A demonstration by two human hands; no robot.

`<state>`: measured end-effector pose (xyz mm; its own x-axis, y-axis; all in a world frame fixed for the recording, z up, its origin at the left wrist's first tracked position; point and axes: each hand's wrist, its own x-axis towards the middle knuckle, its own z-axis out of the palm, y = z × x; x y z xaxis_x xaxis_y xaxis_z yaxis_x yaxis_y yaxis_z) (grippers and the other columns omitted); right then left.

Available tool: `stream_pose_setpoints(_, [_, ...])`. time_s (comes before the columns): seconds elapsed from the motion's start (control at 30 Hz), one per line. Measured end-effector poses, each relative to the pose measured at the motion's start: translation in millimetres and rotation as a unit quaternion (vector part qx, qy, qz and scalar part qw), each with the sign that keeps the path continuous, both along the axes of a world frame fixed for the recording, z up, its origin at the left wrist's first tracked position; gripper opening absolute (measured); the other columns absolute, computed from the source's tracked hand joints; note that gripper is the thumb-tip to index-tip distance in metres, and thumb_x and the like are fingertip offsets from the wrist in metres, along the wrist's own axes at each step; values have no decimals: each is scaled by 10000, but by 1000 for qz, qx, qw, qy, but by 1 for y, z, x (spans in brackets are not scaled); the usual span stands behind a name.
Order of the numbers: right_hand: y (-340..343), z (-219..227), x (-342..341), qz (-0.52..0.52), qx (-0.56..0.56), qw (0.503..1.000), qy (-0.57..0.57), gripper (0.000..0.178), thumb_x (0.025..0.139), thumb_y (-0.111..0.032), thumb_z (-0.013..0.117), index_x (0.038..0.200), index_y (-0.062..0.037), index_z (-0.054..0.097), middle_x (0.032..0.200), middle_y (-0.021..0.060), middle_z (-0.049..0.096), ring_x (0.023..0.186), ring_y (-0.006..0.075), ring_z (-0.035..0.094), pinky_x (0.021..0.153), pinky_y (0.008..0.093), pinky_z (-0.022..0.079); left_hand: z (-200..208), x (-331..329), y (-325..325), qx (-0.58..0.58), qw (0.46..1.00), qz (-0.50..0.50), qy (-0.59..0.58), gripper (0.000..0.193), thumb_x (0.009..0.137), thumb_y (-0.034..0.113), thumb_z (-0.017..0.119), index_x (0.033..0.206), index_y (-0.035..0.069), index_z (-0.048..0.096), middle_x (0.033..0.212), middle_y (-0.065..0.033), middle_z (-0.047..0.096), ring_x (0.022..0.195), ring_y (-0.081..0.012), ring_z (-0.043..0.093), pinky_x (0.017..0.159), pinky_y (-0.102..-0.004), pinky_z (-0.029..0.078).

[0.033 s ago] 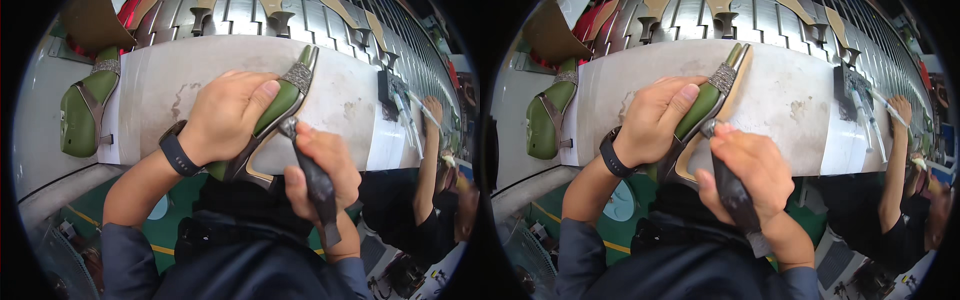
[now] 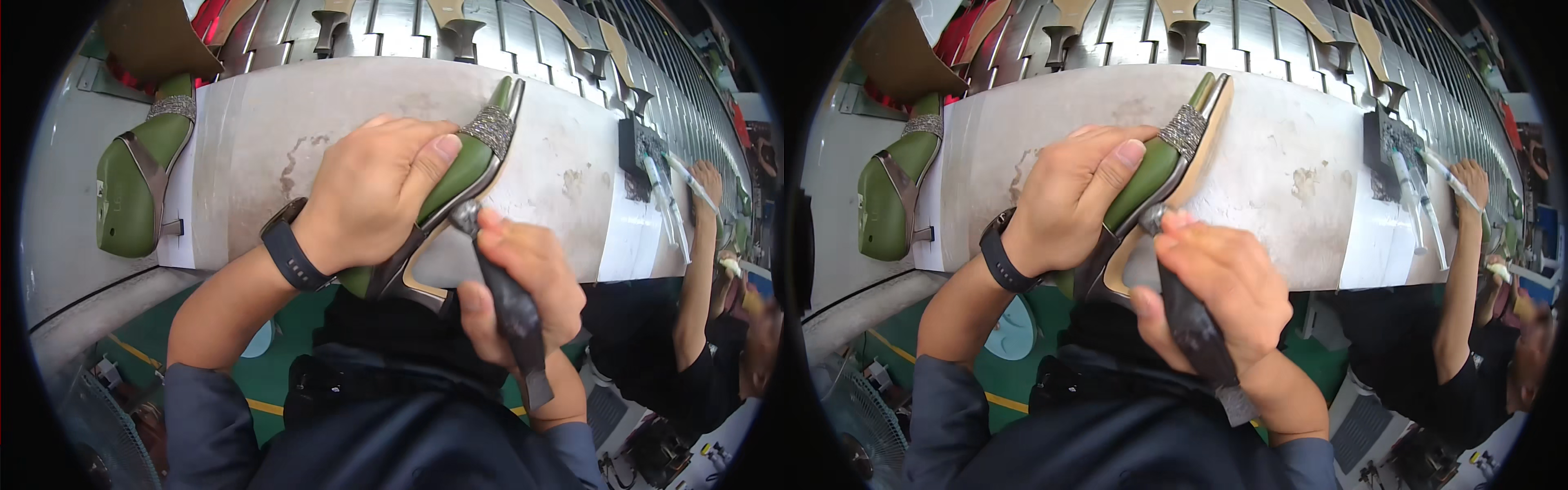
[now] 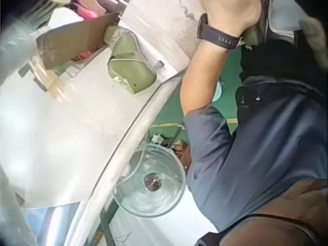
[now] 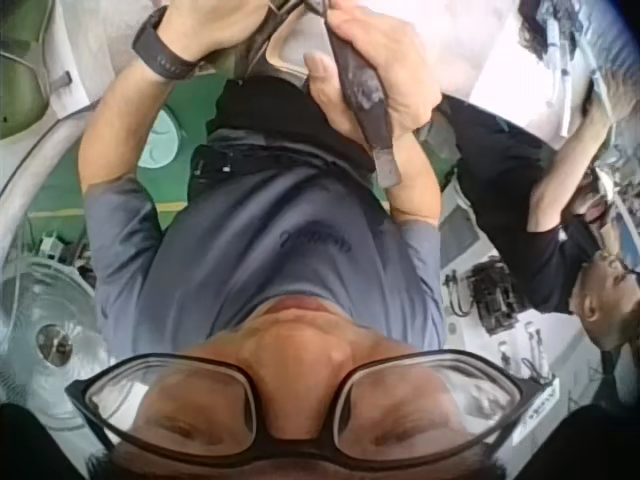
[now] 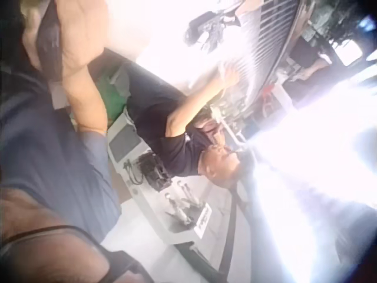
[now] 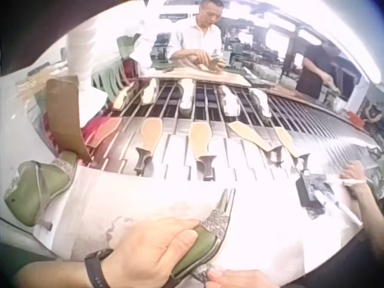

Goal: The person assembles high-heeled shoes by applying glue with a syringe, attaching soles onto shoe lasts by hand, and hammering the components to secure them.

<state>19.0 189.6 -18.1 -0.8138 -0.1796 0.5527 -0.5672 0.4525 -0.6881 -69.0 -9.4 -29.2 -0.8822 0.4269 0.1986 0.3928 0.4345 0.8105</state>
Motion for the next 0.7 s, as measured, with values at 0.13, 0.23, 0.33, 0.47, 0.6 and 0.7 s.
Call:
stream_pose_setpoints(0.13, [-5, -5, 4, 47, -23, 997, -55, 387, 770, -72, 857, 1102, 63, 712, 1075, 240, 752, 966, 362, 756, 870, 410, 624, 0, 0, -2, -19, 1000, 9, -21, 376, 1114, 240, 521, 1222, -67, 710, 1034, -221, 747, 970, -372, 692, 910, -409, 524])
stream_pose_setpoints(0.23, [-4, -1, 7, 74, -32, 990, -112, 382, 778, -80, 856, 1102, 62, 712, 1079, 238, 752, 955, 363, 759, 850, 408, 629, -4, 0, -2, -14, 1000, 16, 0, 373, 1109, 237, 526, 1208, -74, 709, 1029, -222, 744, 945, -378, 686, 883, -413, 524])
stream_pose_setpoints(0.33, [-1, 0, 5, 102, -20, 987, -121, 377, 782, -88, 857, 1098, 61, 715, 1079, 237, 752, 946, 364, 761, 823, 404, 634, -6, 0, 0, -16, 1000, 13, 19, 360, 1099, 227, 537, 1192, -74, 710, 1023, -220, 742, 932, -383, 680, 856, -421, 529])
stream_pose_setpoints(0.47, [-5, 4, 0, 114, -5, 986, -125, 375, 773, -93, 863, 1088, 57, 723, 1078, 233, 751, 946, 365, 760, 813, 401, 635, -6, 1, -2, -29, 999, 21, 16, 356, 1099, 227, 538, 1189, -72, 711, 1022, -222, 741, 929, -381, 681, 849, -423, 529])
stream_pose_setpoints(0.6, [-7, 9, 0, 123, 5, 986, -113, 366, 763, -91, 864, 1073, 52, 732, 1077, 223, 752, 951, 360, 761, 818, 397, 634, -6, -1, 1, 0, 1000, 23, 19, 353, 1099, 219, 533, 1181, -74, 713, 1023, -218, 740, 943, -380, 680, 859, -423, 525])
stream_pose_setpoints(0.7, [-4, 3, 1, 116, -12, 989, -95, 365, 761, -84, 862, 1076, 46, 733, 1082, 210, 761, 964, 348, 765, 837, 398, 631, -7, -2, 1, 9, 1000, 12, 17, 371, 1092, 236, 552, 1229, -79, 692, 1077, -228, 736, 1003, -388, 687, 907, -419, 527])
